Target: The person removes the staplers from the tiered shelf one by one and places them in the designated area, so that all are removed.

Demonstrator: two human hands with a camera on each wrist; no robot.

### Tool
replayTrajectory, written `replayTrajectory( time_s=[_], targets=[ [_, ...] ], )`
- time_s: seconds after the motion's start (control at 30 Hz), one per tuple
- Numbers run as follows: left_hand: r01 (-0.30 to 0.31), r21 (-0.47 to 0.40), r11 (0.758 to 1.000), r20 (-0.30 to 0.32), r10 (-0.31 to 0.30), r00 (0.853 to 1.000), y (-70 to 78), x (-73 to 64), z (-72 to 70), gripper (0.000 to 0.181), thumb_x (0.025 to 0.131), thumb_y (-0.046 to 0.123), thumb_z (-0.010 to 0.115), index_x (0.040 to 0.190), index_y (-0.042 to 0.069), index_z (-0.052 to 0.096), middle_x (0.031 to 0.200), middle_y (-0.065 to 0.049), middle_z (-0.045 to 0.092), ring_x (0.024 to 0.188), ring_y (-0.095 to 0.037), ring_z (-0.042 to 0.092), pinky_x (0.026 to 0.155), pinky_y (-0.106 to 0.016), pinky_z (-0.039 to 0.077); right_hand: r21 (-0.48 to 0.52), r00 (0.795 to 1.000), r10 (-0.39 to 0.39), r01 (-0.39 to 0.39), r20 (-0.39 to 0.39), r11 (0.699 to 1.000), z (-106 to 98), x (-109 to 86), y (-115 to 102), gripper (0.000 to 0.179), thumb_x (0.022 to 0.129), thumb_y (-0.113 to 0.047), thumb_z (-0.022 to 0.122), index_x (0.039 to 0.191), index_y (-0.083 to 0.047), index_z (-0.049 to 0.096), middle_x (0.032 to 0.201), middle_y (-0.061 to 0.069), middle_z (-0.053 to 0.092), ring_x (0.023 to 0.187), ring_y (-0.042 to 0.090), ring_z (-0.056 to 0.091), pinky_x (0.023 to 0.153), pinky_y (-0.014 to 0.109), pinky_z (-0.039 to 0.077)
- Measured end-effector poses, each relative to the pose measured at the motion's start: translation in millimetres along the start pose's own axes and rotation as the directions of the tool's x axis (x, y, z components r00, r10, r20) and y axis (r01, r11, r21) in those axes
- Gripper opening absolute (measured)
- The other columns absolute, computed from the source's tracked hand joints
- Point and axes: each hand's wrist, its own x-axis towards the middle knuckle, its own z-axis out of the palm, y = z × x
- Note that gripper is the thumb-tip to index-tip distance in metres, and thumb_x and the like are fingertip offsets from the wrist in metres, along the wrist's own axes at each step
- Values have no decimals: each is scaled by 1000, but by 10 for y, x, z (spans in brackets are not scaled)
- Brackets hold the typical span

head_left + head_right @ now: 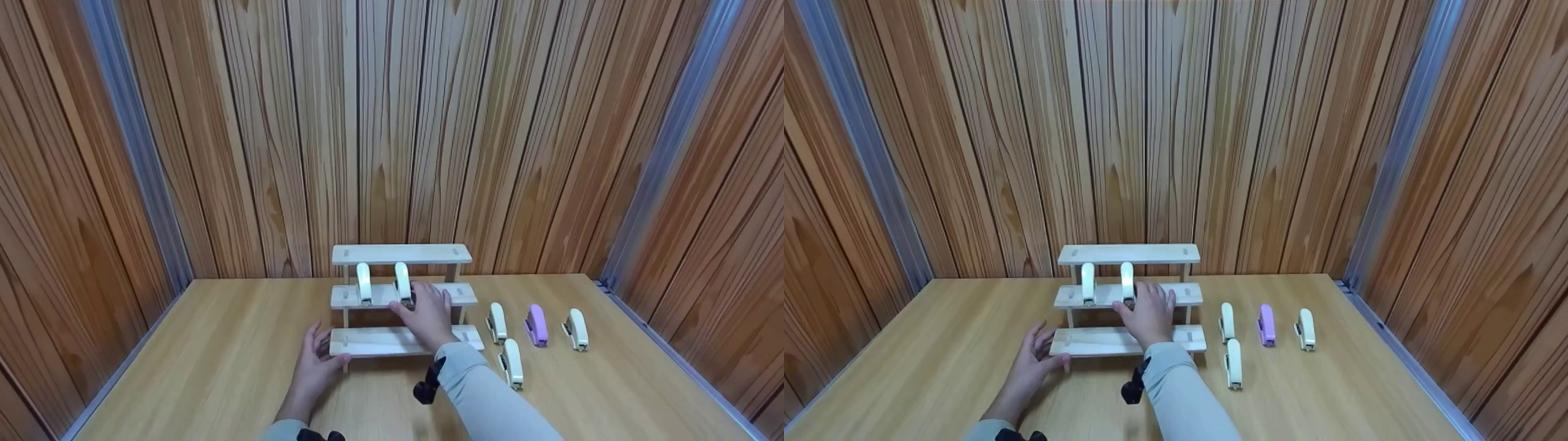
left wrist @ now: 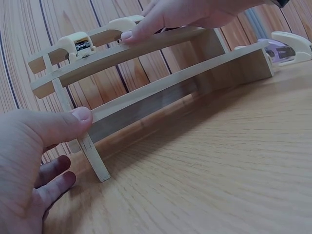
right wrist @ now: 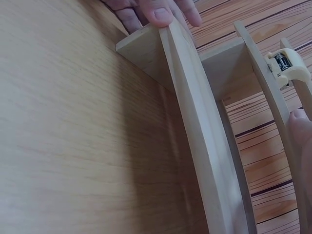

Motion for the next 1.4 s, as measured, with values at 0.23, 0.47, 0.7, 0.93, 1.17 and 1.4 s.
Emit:
replayTrajectory(
  time_s=[0.23, 0.47, 0.7, 0.93, 1.17, 1.4],
  targets=[
    [-40, 10, 999, 18, 39, 999, -12, -13, -6, 104, 83, 12, 83, 161, 8, 13, 157, -21, 39, 145, -40, 35, 117, -54, 33, 17, 1000, 21, -21, 0, 1000, -21, 24, 2, 61, 91, -52, 71, 137, -13, 57, 138, 7, 59, 136, 30, 47, 124, 57, 5],
    [-28, 13, 1000, 11, 27, 1000, -25, -18, -17, 103, 84, 11, 82, 161, 9, 14, 158, -19, 39, 145, -39, 35, 118, -54, 33, 42, 1000, 8, -8, -6, 999, -33, 11, 7, 51, 89, -50, 74, 127, -17, 62, 128, 2, 64, 128, 28, 53, 124, 53, 10],
    [-32, 21, 999, -4, 32, 999, -33, -24, 12, 103, 82, 7, 83, 159, 5, 16, 155, -23, 41, 144, -41, 36, 118, -54, 33, 46, 1000, -7, 7, -21, 999, -72, -29, 45, 41, 87, -46, 78, 113, -19, 64, 115, -1, 67, 119, 25, 59, 123, 49, 17],
    [-13, 27, 1000, -9, 13, 1000, 10, 10, -8, 101, 84, 6, 81, 160, 6, 15, 156, -21, 41, 144, -39, 37, 118, -53, 33, 75, 999, 42, -44, 17, 996, -140, -70, 27, 44, 87, -44, 79, 121, -21, 63, 129, 0, 65, 129, 27, 53, 125, 48, 11],
    [-9, 28, 1000, -13, 9, 1000, 32, 9, -40, 100, 84, 3, 80, 160, 8, 15, 155, -19, 43, 144, -37, 37, 118, -52, 33, 85, 1000, 12, -14, 19, 996, -195, -136, 46, 40, 85, -44, 80, 115, -22, 64, 124, -2, 67, 126, 26, 54, 122, 50, 17],
    [-16, 30, 999, 2, 16, 1000, -14, -15, -33, 101, 85, 7, 81, 161, 8, 14, 157, -19, 40, 144, -39, 36, 117, -54, 33, 78, 1000, -12, 11, 17, 997, -236, -231, 117, 41, 85, -39, 81, 117, -19, 65, 124, 1, 67, 127, 27, 54, 125, 49, 12]
  ],
)
